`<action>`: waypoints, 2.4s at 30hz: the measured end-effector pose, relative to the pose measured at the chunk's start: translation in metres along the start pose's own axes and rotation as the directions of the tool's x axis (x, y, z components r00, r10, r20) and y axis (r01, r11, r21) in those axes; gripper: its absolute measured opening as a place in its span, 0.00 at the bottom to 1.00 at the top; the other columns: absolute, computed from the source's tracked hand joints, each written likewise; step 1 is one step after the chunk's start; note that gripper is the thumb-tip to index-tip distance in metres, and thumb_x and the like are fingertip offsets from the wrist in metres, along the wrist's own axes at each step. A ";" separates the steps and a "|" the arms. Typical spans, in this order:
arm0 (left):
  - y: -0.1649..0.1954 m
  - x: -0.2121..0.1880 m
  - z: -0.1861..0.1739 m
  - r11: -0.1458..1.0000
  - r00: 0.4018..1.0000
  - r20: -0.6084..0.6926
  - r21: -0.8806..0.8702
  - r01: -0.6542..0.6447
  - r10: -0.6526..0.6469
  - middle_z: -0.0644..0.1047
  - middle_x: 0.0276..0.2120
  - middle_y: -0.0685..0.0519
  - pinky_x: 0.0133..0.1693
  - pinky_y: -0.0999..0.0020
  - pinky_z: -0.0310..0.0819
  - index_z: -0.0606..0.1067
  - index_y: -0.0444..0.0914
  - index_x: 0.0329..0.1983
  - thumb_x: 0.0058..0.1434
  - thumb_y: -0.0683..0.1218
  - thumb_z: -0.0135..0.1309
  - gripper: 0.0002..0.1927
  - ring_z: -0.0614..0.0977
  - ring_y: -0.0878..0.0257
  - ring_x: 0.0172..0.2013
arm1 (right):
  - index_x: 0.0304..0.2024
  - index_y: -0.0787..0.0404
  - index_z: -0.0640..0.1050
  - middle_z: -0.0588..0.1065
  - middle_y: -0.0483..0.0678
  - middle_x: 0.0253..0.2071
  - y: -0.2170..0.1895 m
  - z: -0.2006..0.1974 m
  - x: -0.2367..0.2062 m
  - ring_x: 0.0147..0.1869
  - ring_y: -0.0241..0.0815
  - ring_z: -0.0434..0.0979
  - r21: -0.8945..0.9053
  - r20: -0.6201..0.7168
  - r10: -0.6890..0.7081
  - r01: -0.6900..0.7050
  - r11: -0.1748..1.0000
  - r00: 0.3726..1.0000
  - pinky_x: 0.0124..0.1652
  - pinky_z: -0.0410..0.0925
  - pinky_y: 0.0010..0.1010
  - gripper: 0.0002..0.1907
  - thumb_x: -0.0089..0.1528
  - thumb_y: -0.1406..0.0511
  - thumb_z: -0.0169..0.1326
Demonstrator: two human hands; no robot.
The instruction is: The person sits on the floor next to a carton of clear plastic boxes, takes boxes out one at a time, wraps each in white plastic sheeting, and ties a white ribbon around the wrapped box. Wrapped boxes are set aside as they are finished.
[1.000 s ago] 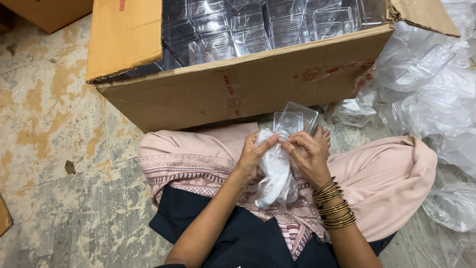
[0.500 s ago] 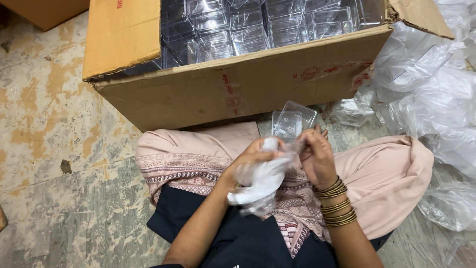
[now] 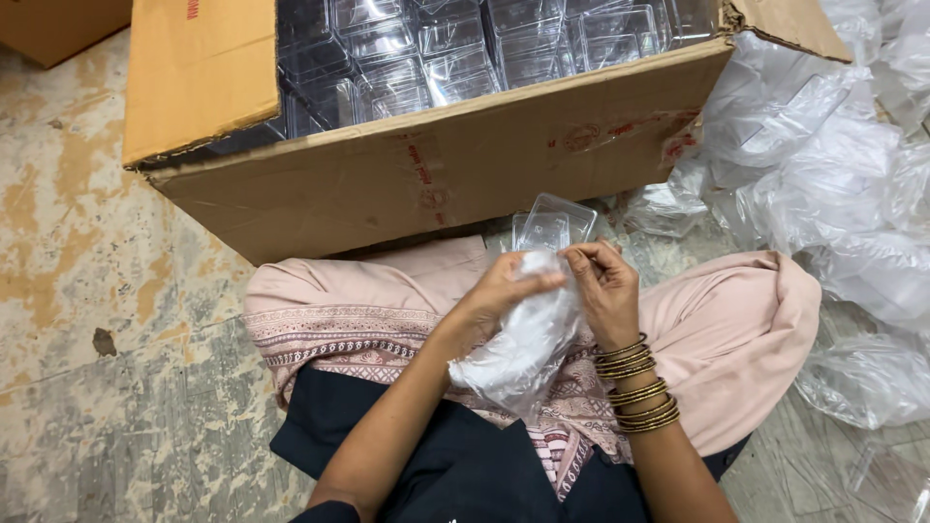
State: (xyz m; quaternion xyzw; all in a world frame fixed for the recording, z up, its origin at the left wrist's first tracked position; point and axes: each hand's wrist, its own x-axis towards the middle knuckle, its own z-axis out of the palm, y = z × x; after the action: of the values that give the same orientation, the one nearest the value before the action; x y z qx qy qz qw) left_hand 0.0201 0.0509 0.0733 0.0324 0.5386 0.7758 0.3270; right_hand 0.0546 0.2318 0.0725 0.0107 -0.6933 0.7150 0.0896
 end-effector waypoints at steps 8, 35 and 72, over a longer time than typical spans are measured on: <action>-0.009 -0.010 -0.014 0.910 0.988 0.139 -0.414 -0.003 0.067 0.81 0.36 0.50 0.37 0.68 0.81 0.74 0.37 0.46 0.66 0.47 0.63 0.13 0.82 0.62 0.34 | 0.42 0.61 0.78 0.67 0.37 0.32 0.019 -0.008 0.001 0.36 0.28 0.65 0.276 0.156 0.220 -0.256 0.926 0.963 0.39 0.62 0.17 0.14 0.76 0.59 0.49; -0.010 0.047 -0.032 0.756 0.789 -0.279 0.569 -0.322 0.547 0.78 0.27 0.51 0.32 0.67 0.71 0.78 0.33 0.43 0.70 0.52 0.53 0.16 0.79 0.63 0.29 | 0.55 0.66 0.74 0.73 0.44 0.49 0.027 0.005 0.030 0.42 0.26 0.66 0.056 -0.003 -0.120 0.120 0.991 0.993 0.41 0.64 0.16 0.12 0.69 0.74 0.46; -0.028 0.030 -0.012 0.975 0.967 -0.133 0.069 -0.209 0.216 0.71 0.22 0.59 0.29 0.74 0.64 0.80 0.34 0.44 0.68 0.55 0.54 0.19 0.70 0.72 0.24 | 0.29 0.60 0.73 0.69 0.41 0.23 -0.011 -0.100 0.039 0.23 0.27 0.65 0.492 0.135 0.251 -0.285 0.823 0.958 0.20 0.57 0.16 0.10 0.66 0.71 0.45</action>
State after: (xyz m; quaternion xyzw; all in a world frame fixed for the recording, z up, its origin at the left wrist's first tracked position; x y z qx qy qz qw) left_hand 0.0053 0.0635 0.0356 0.0446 0.5747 0.7917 0.2024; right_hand 0.0283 0.3361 0.0846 -0.0408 -0.4781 0.8764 -0.0399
